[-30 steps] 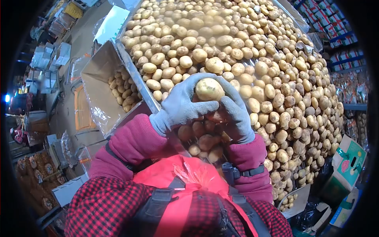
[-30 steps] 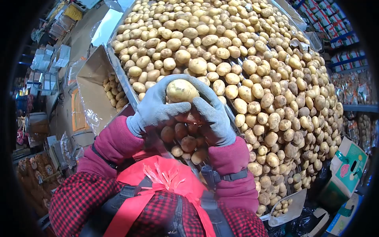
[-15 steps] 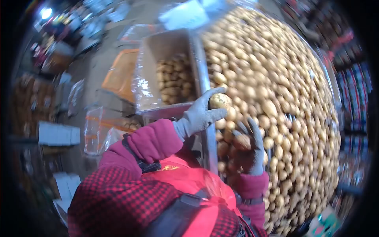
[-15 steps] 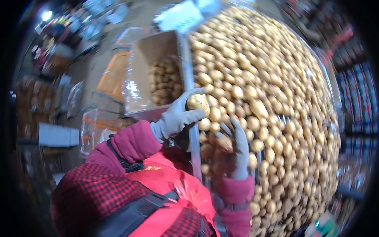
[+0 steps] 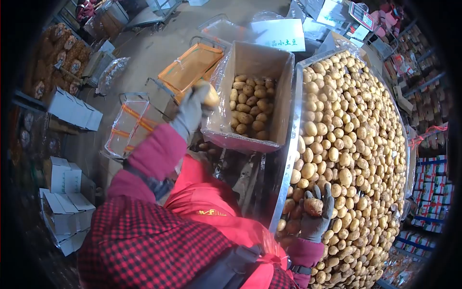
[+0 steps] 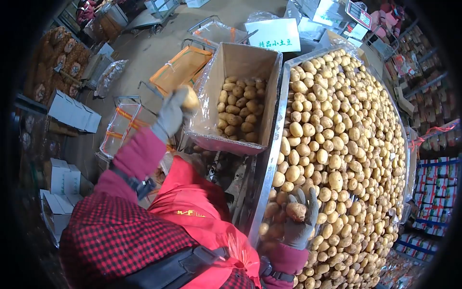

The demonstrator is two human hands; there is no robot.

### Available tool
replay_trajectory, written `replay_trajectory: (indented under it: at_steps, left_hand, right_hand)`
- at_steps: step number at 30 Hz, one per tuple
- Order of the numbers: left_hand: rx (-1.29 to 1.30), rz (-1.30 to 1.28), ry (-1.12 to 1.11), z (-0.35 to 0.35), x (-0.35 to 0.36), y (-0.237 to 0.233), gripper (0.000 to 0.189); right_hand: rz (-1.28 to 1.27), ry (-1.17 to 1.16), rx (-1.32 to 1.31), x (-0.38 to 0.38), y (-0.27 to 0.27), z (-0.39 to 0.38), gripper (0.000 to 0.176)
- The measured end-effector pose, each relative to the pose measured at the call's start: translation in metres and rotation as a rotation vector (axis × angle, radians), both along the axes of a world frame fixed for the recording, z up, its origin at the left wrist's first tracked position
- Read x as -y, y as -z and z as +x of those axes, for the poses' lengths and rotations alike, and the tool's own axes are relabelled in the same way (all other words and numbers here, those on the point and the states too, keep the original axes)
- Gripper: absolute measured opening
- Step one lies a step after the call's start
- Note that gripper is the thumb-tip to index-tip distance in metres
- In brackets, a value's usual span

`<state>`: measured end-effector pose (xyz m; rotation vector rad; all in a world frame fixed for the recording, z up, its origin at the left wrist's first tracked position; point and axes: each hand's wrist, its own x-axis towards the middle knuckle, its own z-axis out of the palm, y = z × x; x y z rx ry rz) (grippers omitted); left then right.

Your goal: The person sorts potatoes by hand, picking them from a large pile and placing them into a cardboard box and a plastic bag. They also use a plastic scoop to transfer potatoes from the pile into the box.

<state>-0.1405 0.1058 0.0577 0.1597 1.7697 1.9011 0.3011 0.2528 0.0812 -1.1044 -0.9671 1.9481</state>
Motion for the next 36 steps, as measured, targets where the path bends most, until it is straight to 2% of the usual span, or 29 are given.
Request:
replay_trajectory:
  at_steps: [3,4,6,8,9,11,12,13,14,15,16,17,18,20,21,22,23,25,26,28,32,34,35,36]
  left_hand:
    - [-0.197,-0.025,-0.033,-0.086,-0.012,0.003,0.047]
    - [-0.188,-0.021,-0.018,-0.098,-0.004,0.006,0.047]
    - [-0.440,-0.195,-0.020,-0.123,-0.001,0.017,0.050]
    - [-0.696,-0.338,0.028,-0.122,-0.039,0.035,0.062]
    - [-0.681,-0.317,0.094,-0.096,-0.056,0.046,0.062]
    - [-0.585,-0.087,0.461,-0.025,-0.048,0.052,0.062]
    - [-0.928,-0.017,0.501,0.032,-0.054,0.039,0.061]
    - [-0.966,0.054,0.626,0.077,-0.056,0.009,0.065]
    - [-0.712,0.105,0.816,0.117,-0.053,-0.032,0.074]
    - [-0.708,0.114,1.015,0.137,-0.060,-0.052,0.085]
    - [-0.986,0.130,0.999,0.159,-0.058,-0.037,0.090]
    - [-0.975,0.163,1.037,0.178,-0.060,-0.035,0.090]
    - [-0.918,0.103,0.984,0.197,-0.057,-0.028,0.082]
    - [-0.704,0.112,0.950,0.197,-0.054,-0.015,0.080]
    - [-0.595,0.074,1.046,0.189,-0.051,-0.012,0.075]
    - [0.257,0.134,1.062,0.186,-0.043,-0.022,0.070]
    - [0.267,0.184,1.004,0.181,-0.039,-0.016,0.066]
    - [0.363,0.290,0.910,0.174,-0.040,-0.021,0.063]
    - [0.114,0.341,0.967,0.170,-0.033,-0.002,0.062]
    - [0.694,0.359,0.906,0.160,-0.032,-0.013,0.063]
    - [0.561,0.368,0.900,0.154,-0.031,-0.009,0.061]
    - [0.429,0.296,0.885,0.152,-0.033,-0.016,0.076]
    - [0.277,0.224,0.901,0.153,-0.034,-0.017,0.081]
    - [0.275,0.223,0.902,0.153,-0.034,-0.019,0.081]
  right_hand:
    - [0.004,0.025,0.017,0.002,-0.003,-0.003,0.054]
    - [0.003,0.043,-0.027,0.002,0.002,-0.004,0.053]
    - [-0.023,0.093,-0.084,0.002,0.009,-0.002,0.050]
    - [-0.037,0.205,-0.108,0.006,0.004,-0.015,0.051]
    - [-0.060,0.189,-0.123,0.006,0.003,-0.011,0.052]
    - [-0.087,0.166,-0.140,0.004,-0.012,-0.019,0.056]
    - [-0.092,0.173,-0.140,0.006,-0.026,-0.029,0.056]
    - [-0.149,0.187,-0.120,0.009,-0.038,-0.041,0.056]
    - [-0.212,0.190,-0.096,0.013,-0.041,-0.046,0.057]
    - [-0.193,-0.006,-0.245,0.013,-0.038,-0.042,0.059]
    - [-0.120,-0.032,-0.233,0.020,-0.037,-0.055,0.060]
    - [-0.095,-0.135,-0.262,0.025,-0.037,-0.064,0.059]
    - [-0.068,-0.234,-0.295,0.030,-0.036,-0.071,0.059]
    - [-0.127,-0.229,-0.261,0.037,-0.029,-0.078,0.060]
    - [-0.178,-0.291,-0.295,0.035,-0.023,-0.075,0.058]
    - [-0.221,-0.344,-0.332,0.032,-0.017,-0.071,0.057]
    - [-0.230,-0.411,-0.400,0.030,-0.004,-0.066,0.052]
    - [-0.256,-0.358,-0.285,0.036,-0.011,-0.067,0.049]
    - [-0.252,-0.343,-0.264,0.036,-0.008,-0.068,0.050]
    - [-0.306,-0.331,-0.283,0.034,-0.004,-0.066,0.051]
    - [-0.367,-0.275,-0.284,0.031,0.000,-0.062,0.053]
    - [-0.348,-0.274,-0.279,0.030,0.002,-0.060,0.052]
    - [-0.355,-0.267,-0.289,0.030,0.004,-0.060,0.052]
    - [-0.362,-0.259,-0.301,0.030,0.004,-0.060,0.052]
